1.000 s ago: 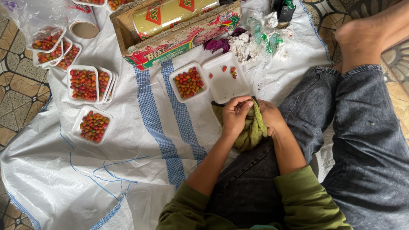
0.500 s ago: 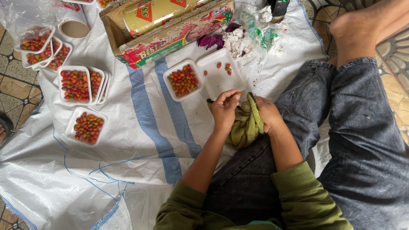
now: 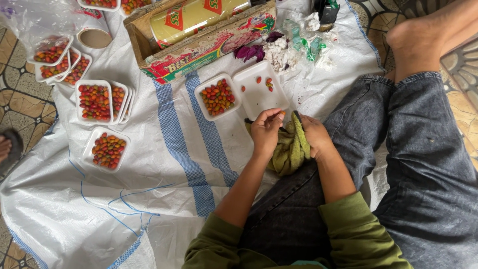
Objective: The person sits on the floor and wipes small red and orange fruits with a green cloth. They pick up fruits from a white tray, wipe them, and place them into a container. The process is repeated for multiple fruits.
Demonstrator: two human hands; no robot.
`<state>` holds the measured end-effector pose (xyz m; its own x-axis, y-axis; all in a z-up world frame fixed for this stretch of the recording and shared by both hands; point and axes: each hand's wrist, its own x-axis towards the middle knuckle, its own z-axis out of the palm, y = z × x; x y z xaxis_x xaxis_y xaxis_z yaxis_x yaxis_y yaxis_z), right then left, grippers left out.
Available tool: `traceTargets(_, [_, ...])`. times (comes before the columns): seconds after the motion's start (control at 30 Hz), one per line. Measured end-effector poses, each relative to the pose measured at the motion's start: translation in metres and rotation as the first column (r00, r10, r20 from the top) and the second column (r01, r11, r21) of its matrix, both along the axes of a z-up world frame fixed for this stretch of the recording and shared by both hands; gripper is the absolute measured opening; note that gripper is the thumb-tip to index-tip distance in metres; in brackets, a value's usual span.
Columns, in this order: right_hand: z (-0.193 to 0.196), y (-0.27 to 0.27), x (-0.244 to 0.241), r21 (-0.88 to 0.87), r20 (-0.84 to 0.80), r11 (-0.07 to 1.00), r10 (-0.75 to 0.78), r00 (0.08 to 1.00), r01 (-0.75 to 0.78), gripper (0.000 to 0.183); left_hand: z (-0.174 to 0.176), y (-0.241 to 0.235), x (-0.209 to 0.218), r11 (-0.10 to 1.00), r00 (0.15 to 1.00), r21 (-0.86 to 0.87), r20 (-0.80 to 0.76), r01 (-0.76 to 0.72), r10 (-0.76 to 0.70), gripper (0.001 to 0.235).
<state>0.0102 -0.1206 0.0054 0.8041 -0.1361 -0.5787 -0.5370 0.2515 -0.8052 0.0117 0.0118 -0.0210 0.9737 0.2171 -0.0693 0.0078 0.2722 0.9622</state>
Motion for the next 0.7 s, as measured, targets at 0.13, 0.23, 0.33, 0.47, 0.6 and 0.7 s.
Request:
traceTargets(0.13, [0.037,0.01,-0.004,-0.127,-0.007,0.986,0.113,0.994,-0.113,0.049,-0.005,-0.001,0.002,1.0,1.0,-0.019,0.014,-0.02,0.02,0.021])
traceTargets(0.23, [0.027,0.005,-0.005,-0.178,-0.014,0.979,0.102,0.995,-0.103,0.047,-0.01,-0.002,0.0,1.0,1.0,-0.001,0.009,-0.022,0.022,0.021])
traceTargets(0.33, [0.029,0.001,-0.005,-0.203,-0.017,0.973,0.113,0.993,-0.114,0.046,-0.017,-0.006,0.001,1.0,1.0,-0.008,0.01,-0.026,0.026,0.021])
traceTargets(0.47, [0.024,0.003,-0.003,-0.225,0.022,0.967,0.124,0.992,-0.116,0.048,-0.022,-0.006,0.002,0.999,1.0,-0.02,0.011,-0.028,0.028,0.022])
traceTargets(0.6, [0.004,-0.002,-0.001,-0.146,0.024,0.989,0.034,0.999,-0.03,0.04,-0.025,-0.008,0.004,0.999,0.999,-0.021,0.023,-0.024,0.024,0.02])
traceTargets(0.7, [0.028,0.001,-0.007,-0.233,0.004,0.966,0.116,0.993,-0.112,0.043,-0.02,-0.009,0.001,0.998,0.999,-0.046,0.026,-0.032,0.034,0.021])
